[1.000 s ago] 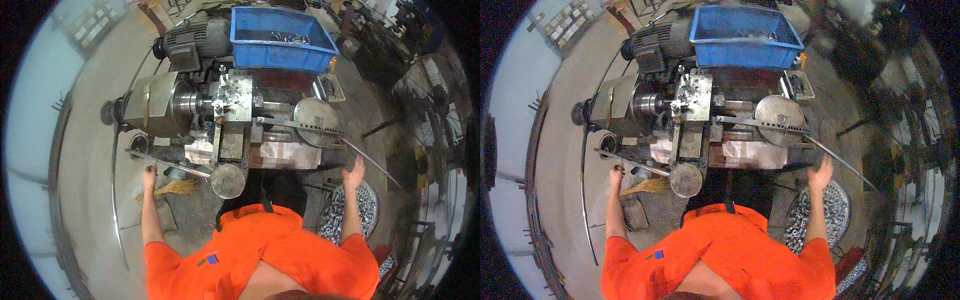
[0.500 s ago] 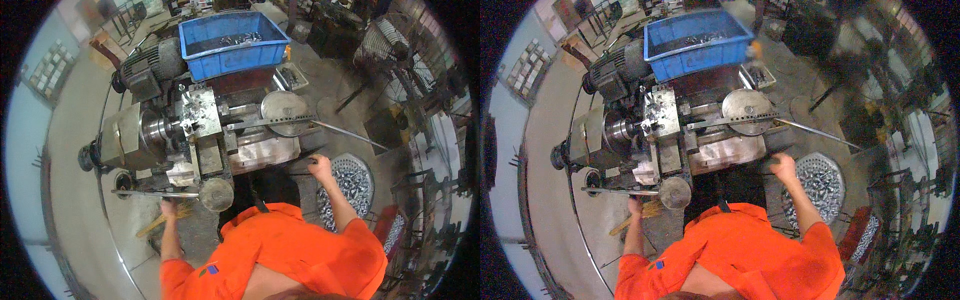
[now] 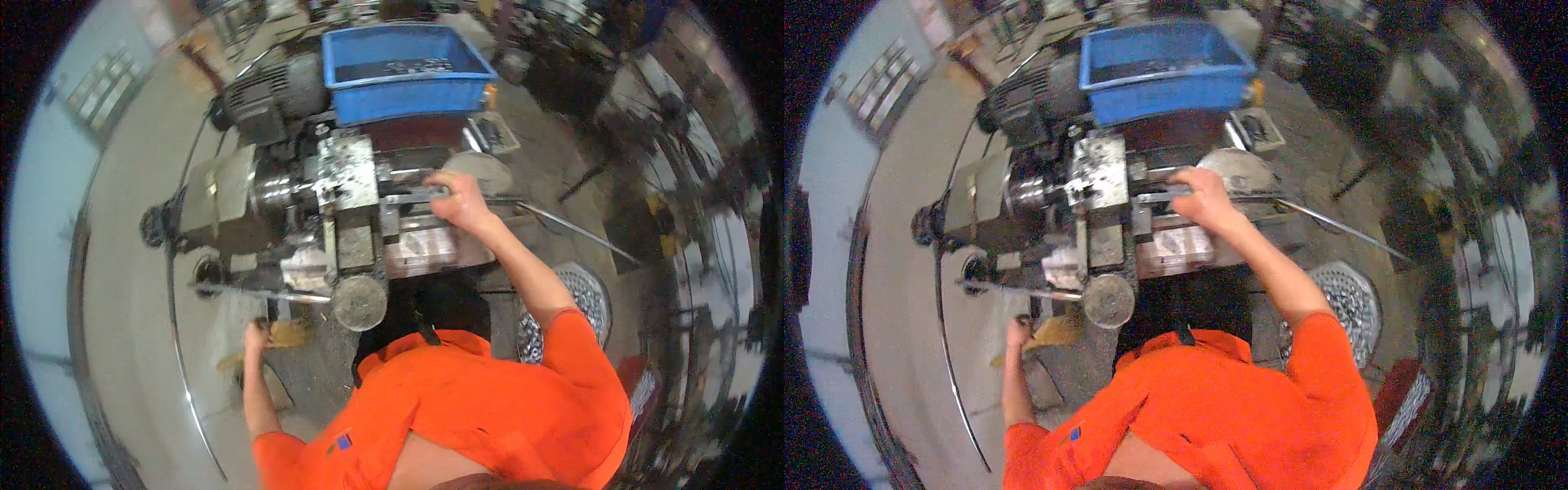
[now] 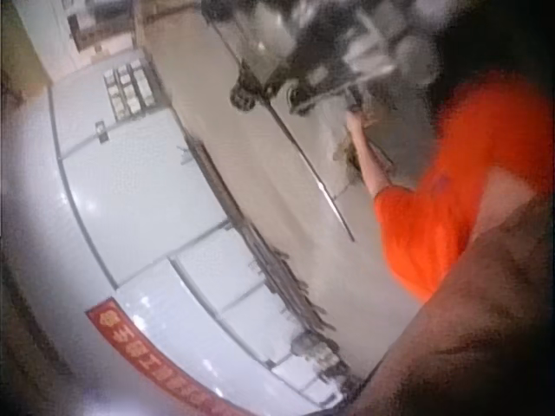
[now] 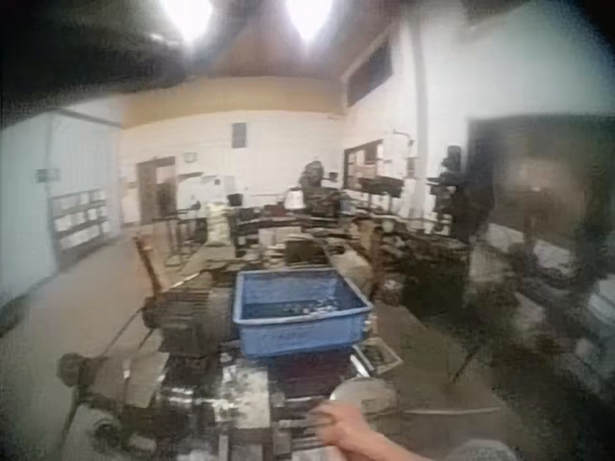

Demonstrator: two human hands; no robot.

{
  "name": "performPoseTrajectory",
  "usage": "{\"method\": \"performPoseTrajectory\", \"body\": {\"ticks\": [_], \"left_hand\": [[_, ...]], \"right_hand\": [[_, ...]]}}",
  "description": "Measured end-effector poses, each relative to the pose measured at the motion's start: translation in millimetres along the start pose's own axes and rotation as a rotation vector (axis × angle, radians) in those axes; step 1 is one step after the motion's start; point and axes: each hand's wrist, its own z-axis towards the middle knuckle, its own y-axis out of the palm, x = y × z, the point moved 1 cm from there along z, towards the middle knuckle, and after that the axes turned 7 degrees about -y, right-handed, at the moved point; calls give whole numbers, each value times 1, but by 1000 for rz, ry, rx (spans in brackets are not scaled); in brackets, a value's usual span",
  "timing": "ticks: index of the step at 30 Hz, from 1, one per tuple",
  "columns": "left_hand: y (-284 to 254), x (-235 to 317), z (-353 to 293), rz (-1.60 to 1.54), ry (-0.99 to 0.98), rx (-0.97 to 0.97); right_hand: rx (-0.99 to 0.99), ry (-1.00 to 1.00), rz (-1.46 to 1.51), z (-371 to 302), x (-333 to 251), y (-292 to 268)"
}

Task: The person operates a metal turning machine, repeatedly inserting small metal pieces into the chuck and using a long metal rod to guide the process. The person collects the processed pieces in a perforated metal tray and occasionally places them into a blue bin.

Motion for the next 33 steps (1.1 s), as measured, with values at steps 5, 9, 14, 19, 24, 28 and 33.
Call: {"method": "performPoseTrajectory", "body": {"ticks": [5,9,14,19,24,28,33], "left_hand": [[-159,21,-47,-236,6,430],[-231,-22,-103,254,-126,829],[-167,-71,-126,234,-426,836],[-138,2,-154,118,-499,655],[-134,-7,-156,-20,-368,532],[-149,-6,-144,-76,-307,272],[-158,3,-83,-503,-173,193]], "right_hand": [[-17,-280,126,87,-59,81],[-428,-205,-52,130,-100,141],[-553,-174,-175,138,-111,167],[-633,-158,-207,138,-108,174],[-542,-241,-340,141,-103,150],[-559,-135,-417,173,-83,81],[13,-131,-436,196,-20,22]]}}
